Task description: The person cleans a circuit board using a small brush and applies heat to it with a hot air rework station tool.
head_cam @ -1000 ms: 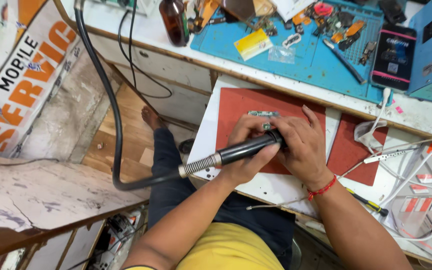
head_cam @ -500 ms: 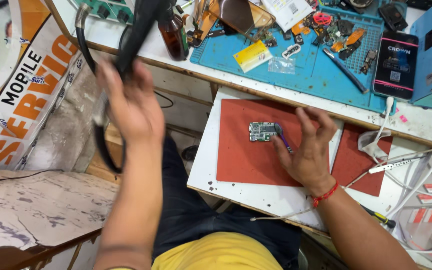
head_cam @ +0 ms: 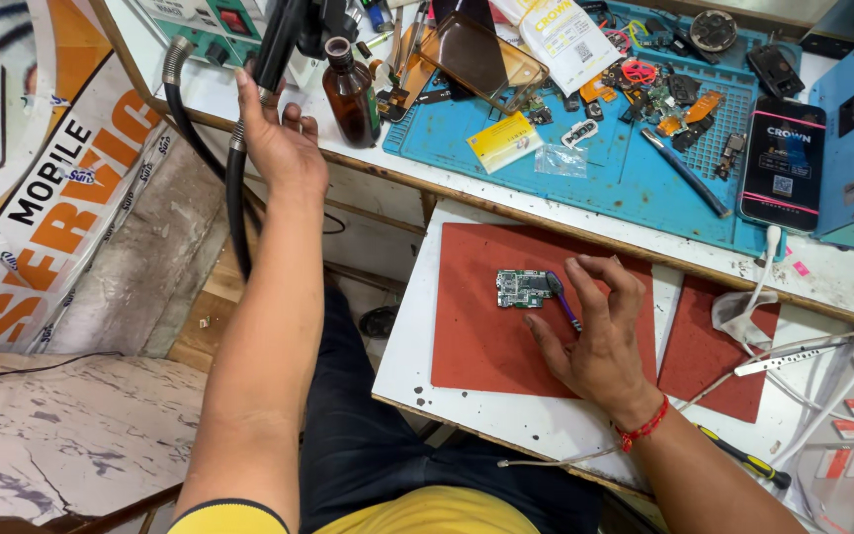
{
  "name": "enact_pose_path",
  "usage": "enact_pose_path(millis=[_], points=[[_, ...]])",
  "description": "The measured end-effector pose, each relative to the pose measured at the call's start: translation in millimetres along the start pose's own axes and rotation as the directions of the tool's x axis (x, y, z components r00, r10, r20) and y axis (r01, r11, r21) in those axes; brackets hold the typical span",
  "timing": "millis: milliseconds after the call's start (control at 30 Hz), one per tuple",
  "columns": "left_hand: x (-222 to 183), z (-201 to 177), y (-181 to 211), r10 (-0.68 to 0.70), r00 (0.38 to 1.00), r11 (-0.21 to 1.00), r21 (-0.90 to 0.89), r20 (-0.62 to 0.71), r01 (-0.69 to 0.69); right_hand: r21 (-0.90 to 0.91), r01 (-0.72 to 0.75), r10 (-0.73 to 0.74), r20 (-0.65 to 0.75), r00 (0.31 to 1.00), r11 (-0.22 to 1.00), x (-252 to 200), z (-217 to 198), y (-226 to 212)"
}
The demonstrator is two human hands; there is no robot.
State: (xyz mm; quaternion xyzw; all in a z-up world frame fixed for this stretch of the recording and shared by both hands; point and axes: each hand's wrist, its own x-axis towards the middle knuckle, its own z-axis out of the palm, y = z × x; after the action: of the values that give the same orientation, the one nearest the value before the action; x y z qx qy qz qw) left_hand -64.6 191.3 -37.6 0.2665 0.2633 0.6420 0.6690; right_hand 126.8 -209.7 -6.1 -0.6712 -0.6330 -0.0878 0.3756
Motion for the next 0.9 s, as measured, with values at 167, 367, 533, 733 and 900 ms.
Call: enact_pose_path(millis=[167, 367, 533, 733, 900], points=[[14, 17, -8, 0.051, 0.996, 0.998, 0.049, -0.079, -0.047, -0.030, -0.015, 0.016, 0.019, 1.000, 0.999, 0, 0, -1], [-6, 28, -25, 0.135, 0.988, 0.983, 0.117, 0.073, -0.143, 0.030, -0.039, 0.039, 0.012, 0.999, 0.999, 0, 2, 3], [-22, 12, -20, -0.012, 0.996, 0.964, -0.263, 0.084, 0.034, -0.017, -0.037, 0.038, 0.043, 0.998, 0.999, 0, 0, 5], [-51, 6, -17, -0.095, 0.990, 0.957, -0.264, 0.106, 0.120, 0.001, -0.038, 0.038, 0.064, 0.997, 0.999, 1, -1, 6], [-78, 10, -21, 0.018, 0.985, 0.995, 0.096, 0.170, -0.034, 0.009, -0.057, 0.056, 0.102, 0.993, 0.998, 4, -1, 2]])
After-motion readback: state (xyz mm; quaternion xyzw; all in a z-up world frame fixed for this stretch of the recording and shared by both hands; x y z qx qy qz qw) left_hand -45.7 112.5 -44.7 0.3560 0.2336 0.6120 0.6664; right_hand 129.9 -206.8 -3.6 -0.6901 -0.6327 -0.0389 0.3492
